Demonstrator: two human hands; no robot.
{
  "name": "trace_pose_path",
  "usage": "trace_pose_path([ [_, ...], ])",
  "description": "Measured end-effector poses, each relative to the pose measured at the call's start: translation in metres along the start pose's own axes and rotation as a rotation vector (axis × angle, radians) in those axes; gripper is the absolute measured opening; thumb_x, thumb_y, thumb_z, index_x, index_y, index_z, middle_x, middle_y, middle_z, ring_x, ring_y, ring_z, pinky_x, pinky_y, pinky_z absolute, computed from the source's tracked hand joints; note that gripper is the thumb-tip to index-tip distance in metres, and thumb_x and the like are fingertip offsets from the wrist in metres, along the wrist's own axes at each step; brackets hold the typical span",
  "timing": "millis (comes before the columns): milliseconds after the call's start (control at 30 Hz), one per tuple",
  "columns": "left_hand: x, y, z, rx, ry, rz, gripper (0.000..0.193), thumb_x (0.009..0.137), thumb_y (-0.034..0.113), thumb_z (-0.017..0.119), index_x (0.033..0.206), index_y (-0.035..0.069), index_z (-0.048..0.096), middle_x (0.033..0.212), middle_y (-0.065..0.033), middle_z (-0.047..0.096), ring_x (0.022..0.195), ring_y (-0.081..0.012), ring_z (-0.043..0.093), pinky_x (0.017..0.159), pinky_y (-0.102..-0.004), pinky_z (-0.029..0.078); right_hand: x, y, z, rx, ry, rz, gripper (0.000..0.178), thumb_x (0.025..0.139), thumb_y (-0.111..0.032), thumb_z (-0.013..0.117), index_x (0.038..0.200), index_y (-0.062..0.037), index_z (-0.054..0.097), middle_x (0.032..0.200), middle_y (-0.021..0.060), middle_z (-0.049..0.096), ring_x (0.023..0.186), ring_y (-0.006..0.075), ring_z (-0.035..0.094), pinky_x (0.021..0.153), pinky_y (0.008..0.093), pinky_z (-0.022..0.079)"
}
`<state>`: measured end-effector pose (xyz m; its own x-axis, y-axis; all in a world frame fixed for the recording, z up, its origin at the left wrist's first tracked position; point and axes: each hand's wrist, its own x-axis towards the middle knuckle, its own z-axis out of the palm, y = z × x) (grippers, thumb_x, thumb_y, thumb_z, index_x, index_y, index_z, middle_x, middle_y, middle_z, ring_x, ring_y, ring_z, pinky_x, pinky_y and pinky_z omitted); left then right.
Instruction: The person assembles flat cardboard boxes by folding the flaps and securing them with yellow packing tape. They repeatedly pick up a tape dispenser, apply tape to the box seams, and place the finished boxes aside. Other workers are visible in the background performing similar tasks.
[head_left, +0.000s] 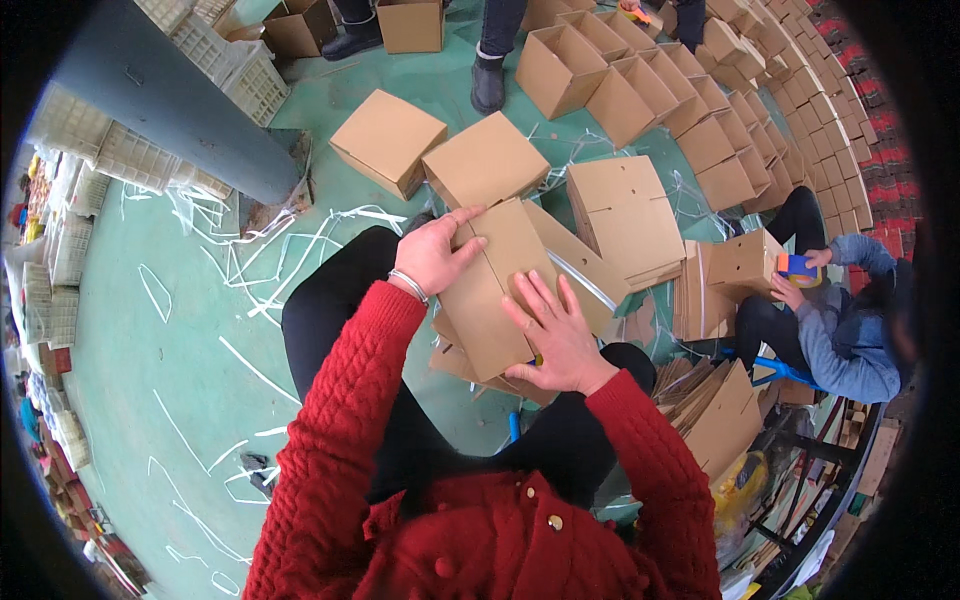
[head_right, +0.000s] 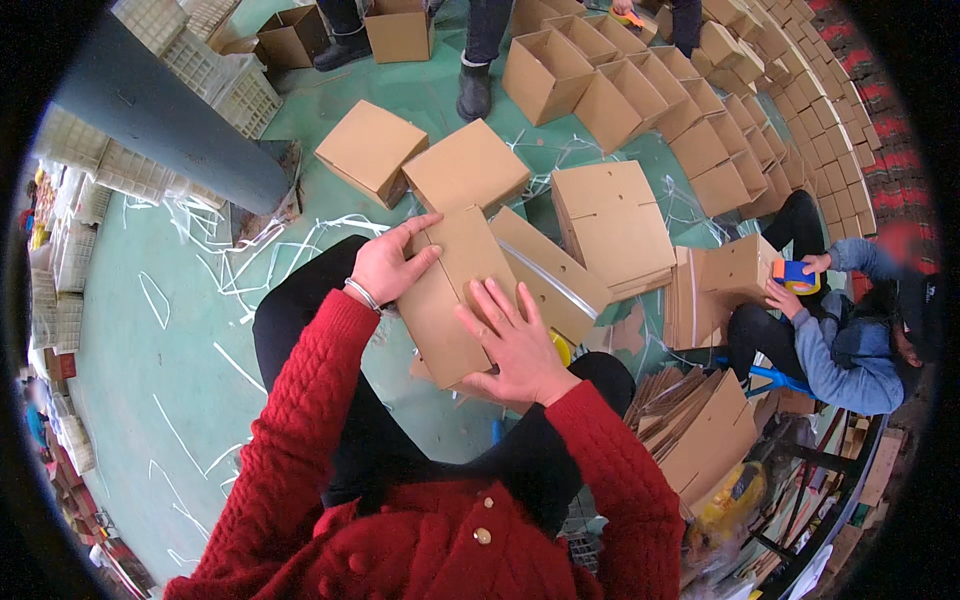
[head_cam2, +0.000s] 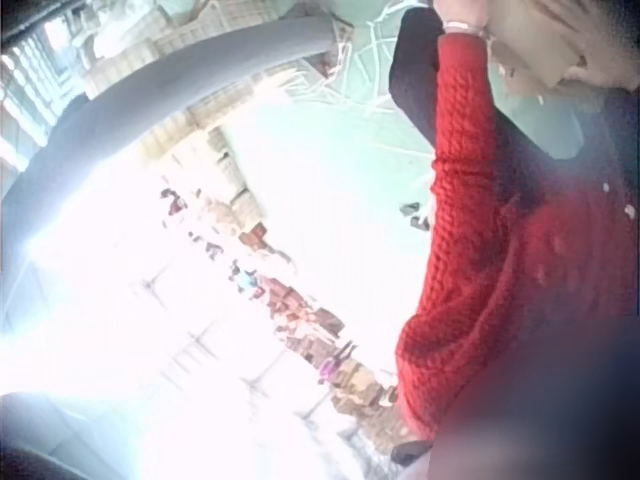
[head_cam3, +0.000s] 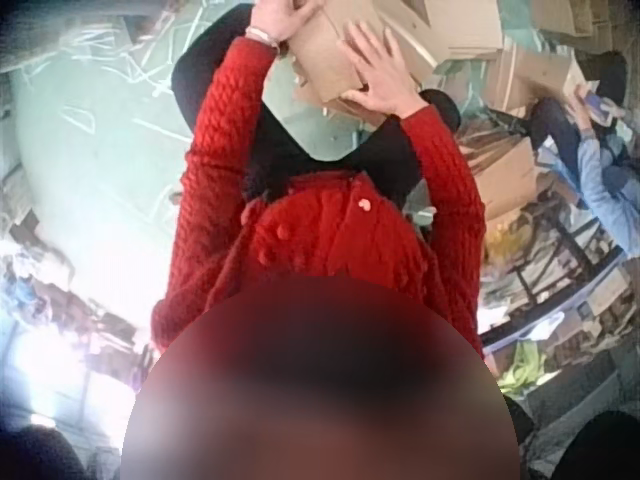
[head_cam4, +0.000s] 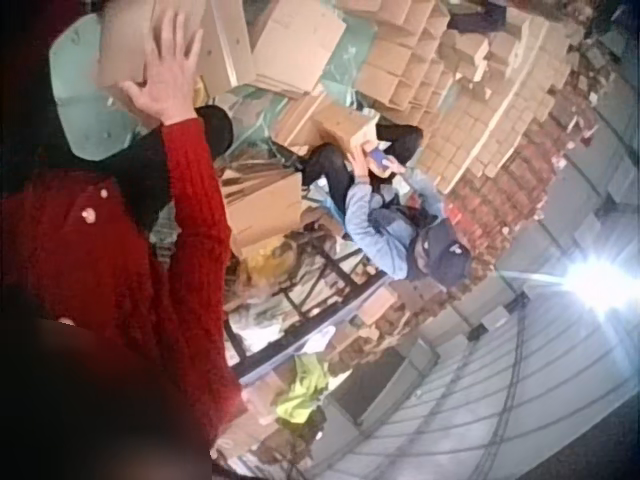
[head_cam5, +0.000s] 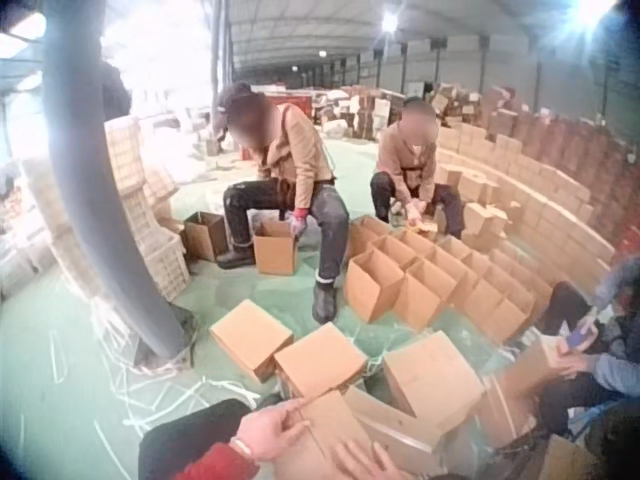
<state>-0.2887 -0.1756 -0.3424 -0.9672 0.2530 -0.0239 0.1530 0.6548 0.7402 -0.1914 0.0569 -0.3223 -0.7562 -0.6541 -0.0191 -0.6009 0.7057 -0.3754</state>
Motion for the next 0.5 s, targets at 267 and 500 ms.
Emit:
trace_pose_path([
  [267, 0.004, -0.007, 0.005, -0.196, -0.006, -0.186, 0.039, 0.08, 0.033, 0.067, 0.116, 0.02, 0.067, 0.109, -0.011, 0.067, 0.101, -0.0274, 0.063, 0.088, -0.0365, 0.05, 0.004, -0.003, 0.0, -0.021, -0.055, 0.022, 0.083, 0.077, -0.052, 0.065, 0.148, -0.0189, 0.036, 0.157, 0.0162, 0.021, 0.146, 0.0325, 0.017, 0.115, 0.0578, 0.01],
  [500, -0.002, -0.022, 0.036, 0.324, 0.24, 0.05, 0.049, 0.086, 0.024, 0.059, 0.131, 0.006, 0.053, 0.114, -0.011, 0.064, 0.099, -0.029, 0.06, 0.086, -0.0413, 0.046, 0.018, -0.004, -0.003, -0.068, -0.124, 0.053, 0.086, 0.079, -0.057, 0.063, 0.149, -0.0182, 0.034, 0.157, 0.0184, 0.02, 0.146, 0.034, 0.015, 0.115, 0.0571, 0.008],
])
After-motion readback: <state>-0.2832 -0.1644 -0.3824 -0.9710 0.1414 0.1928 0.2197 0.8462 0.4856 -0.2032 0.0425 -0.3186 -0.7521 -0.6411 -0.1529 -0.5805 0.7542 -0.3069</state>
